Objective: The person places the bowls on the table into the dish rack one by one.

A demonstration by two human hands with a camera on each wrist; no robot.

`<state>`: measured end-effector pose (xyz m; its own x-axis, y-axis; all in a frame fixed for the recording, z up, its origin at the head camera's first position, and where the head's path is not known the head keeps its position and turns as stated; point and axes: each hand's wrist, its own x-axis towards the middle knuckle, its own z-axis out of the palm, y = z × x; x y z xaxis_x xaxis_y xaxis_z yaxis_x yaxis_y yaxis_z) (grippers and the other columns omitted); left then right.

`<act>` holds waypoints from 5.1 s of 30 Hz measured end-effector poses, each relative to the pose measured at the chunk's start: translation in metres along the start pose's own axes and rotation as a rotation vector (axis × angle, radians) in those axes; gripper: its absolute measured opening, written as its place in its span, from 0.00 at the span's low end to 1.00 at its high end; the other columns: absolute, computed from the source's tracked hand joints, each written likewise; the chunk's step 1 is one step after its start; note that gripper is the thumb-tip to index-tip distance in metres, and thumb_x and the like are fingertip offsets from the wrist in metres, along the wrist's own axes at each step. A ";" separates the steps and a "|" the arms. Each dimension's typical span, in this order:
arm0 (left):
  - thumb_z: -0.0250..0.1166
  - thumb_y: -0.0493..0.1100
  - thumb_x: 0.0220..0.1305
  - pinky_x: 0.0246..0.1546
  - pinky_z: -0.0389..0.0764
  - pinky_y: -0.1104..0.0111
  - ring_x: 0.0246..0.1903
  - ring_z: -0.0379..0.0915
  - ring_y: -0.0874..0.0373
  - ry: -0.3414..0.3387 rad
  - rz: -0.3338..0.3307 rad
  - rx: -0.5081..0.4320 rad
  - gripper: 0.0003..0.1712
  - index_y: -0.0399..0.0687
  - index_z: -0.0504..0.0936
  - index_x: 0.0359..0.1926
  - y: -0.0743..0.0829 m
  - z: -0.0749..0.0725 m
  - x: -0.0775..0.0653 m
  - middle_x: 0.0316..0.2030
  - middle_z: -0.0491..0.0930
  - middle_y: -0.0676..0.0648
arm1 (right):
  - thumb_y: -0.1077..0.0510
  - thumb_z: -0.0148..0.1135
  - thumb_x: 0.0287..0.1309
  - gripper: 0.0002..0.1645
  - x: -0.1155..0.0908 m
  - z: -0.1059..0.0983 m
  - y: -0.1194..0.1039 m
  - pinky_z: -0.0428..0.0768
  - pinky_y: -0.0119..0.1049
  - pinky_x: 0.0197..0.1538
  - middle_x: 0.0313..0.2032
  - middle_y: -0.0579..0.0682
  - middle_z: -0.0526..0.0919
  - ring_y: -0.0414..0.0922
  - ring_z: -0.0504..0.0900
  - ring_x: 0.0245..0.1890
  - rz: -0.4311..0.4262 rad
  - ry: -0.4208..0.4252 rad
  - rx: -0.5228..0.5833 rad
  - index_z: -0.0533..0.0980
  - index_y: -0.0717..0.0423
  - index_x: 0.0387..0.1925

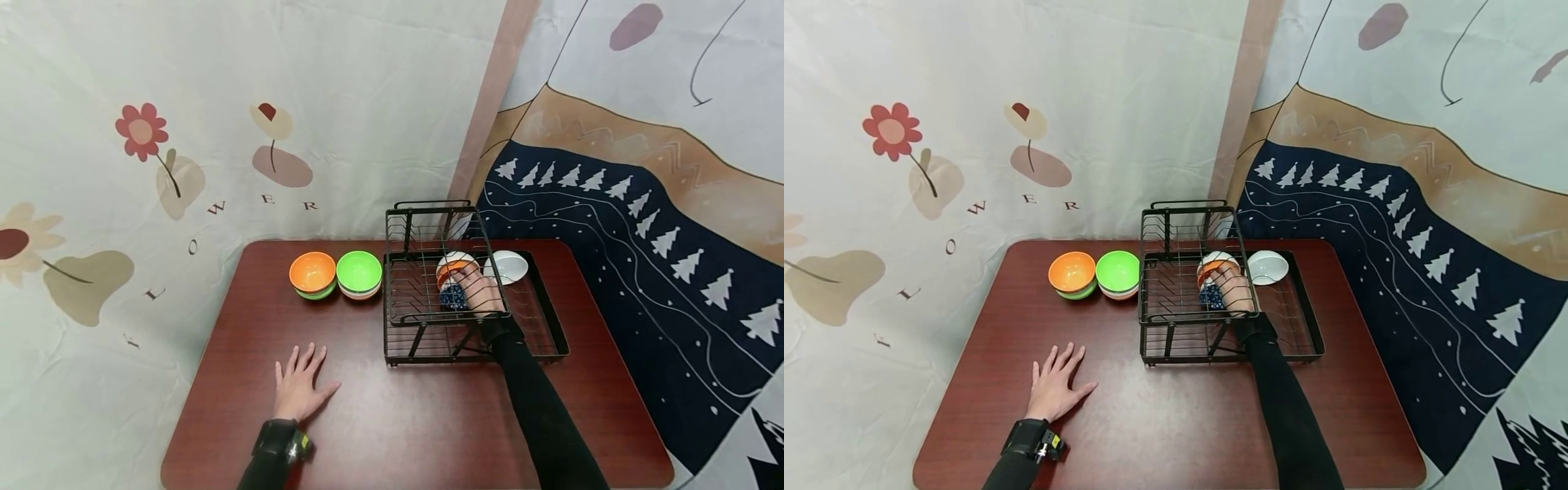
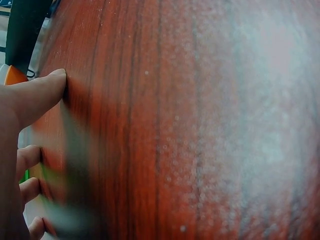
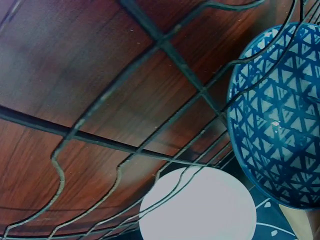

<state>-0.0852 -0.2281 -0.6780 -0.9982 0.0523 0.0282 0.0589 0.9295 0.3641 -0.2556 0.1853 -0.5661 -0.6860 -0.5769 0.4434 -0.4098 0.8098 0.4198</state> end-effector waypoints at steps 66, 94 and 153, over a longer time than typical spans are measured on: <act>0.65 0.74 0.53 0.65 0.40 0.31 0.74 0.45 0.39 0.025 0.015 -0.008 0.51 0.60 0.66 0.73 0.000 0.001 -0.001 0.73 0.61 0.44 | 0.15 0.58 0.42 0.83 -0.243 -0.004 0.031 0.24 0.80 0.56 0.74 0.69 0.28 0.72 0.25 0.70 0.931 -0.671 0.683 0.32 0.64 0.76; 0.48 0.60 0.75 0.64 0.60 0.38 0.65 0.56 0.27 -0.052 -0.195 -0.365 0.45 0.43 0.39 0.79 -0.007 -0.096 0.161 0.73 0.46 0.28 | 0.14 0.58 0.41 0.80 -0.252 0.002 0.030 0.26 0.80 0.57 0.75 0.69 0.29 0.71 0.22 0.71 0.885 -0.718 0.656 0.48 0.72 0.74; 0.65 0.29 0.57 0.35 0.83 0.47 0.33 0.81 0.35 0.222 -0.005 -0.018 0.25 0.31 0.71 0.57 0.074 -0.081 0.094 0.42 0.78 0.32 | 0.17 0.63 0.40 0.80 -0.247 0.001 0.027 0.22 0.79 0.56 0.75 0.67 0.27 0.70 0.20 0.70 0.925 -0.731 0.705 0.48 0.73 0.73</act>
<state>-0.1737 -0.1837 -0.5726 -0.9727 -0.0359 0.2295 0.0559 0.9227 0.3815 -0.0979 0.3498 -0.6654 -0.9411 0.2073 -0.2673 0.3011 0.8735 -0.3825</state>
